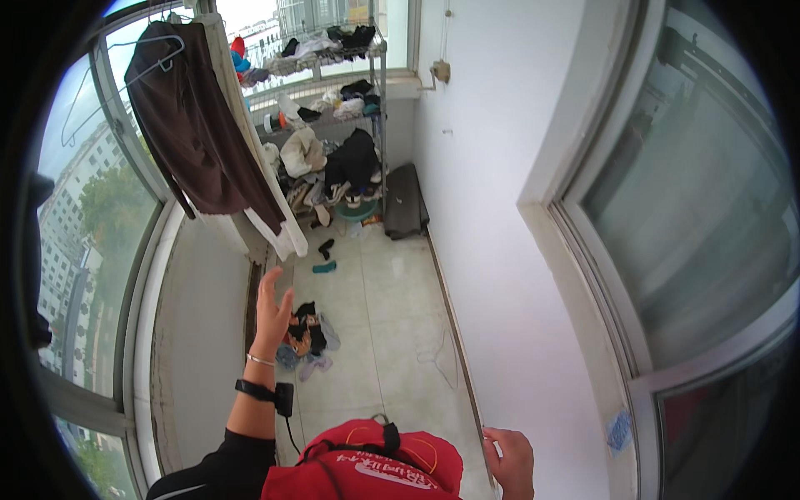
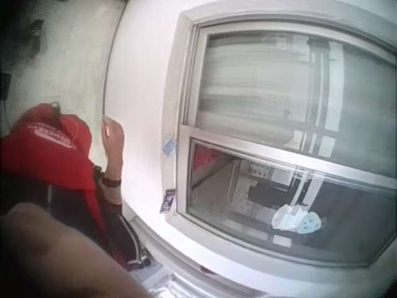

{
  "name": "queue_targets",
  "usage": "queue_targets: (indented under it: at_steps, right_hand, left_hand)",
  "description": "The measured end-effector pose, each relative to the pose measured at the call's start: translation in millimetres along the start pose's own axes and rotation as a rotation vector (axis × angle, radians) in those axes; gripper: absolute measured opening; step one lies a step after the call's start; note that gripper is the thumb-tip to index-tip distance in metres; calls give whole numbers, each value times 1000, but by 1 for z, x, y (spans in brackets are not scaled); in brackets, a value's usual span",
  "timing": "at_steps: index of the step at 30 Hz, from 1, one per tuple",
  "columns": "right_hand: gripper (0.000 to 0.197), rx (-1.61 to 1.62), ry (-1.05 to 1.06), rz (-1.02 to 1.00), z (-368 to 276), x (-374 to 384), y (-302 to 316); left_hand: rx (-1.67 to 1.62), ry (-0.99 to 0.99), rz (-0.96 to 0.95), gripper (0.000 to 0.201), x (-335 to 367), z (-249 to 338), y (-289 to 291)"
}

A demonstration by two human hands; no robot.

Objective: The person folds small garments and socks on a balcony. They pick items from a wire drying rack, fold them by hand, and place them on the floor or back on the rack. The person handles socks, small shirts, and other small clothing items one at a time.

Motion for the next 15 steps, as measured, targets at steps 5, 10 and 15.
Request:
queue_targets:
  at_steps: [5, 10, 15]
  right_hand:
    - [10, -36, 52, -113, -33, 109, -52]
    - [11, -107, 105, -118, -32, 224, -70]
    - [11, -163, 55, -55, 2, 355, -95]
  left_hand:
    - [-191, 109, -99, 44, 61, -43, -23]
    - [-284, 135, -225, 43, 151, -81, -70]
    - [-356, 172, -407, 40, 226, -120, -135]
Point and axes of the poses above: each hand's wrist, its own x-axis towards the middle knuckle, its own y-axis out of the back of the hand, z = x × y, the point moved 10 cm from there along x, towards the middle knuckle, and after that the axes turned 2 degrees about -y, right-handed, at the moved point
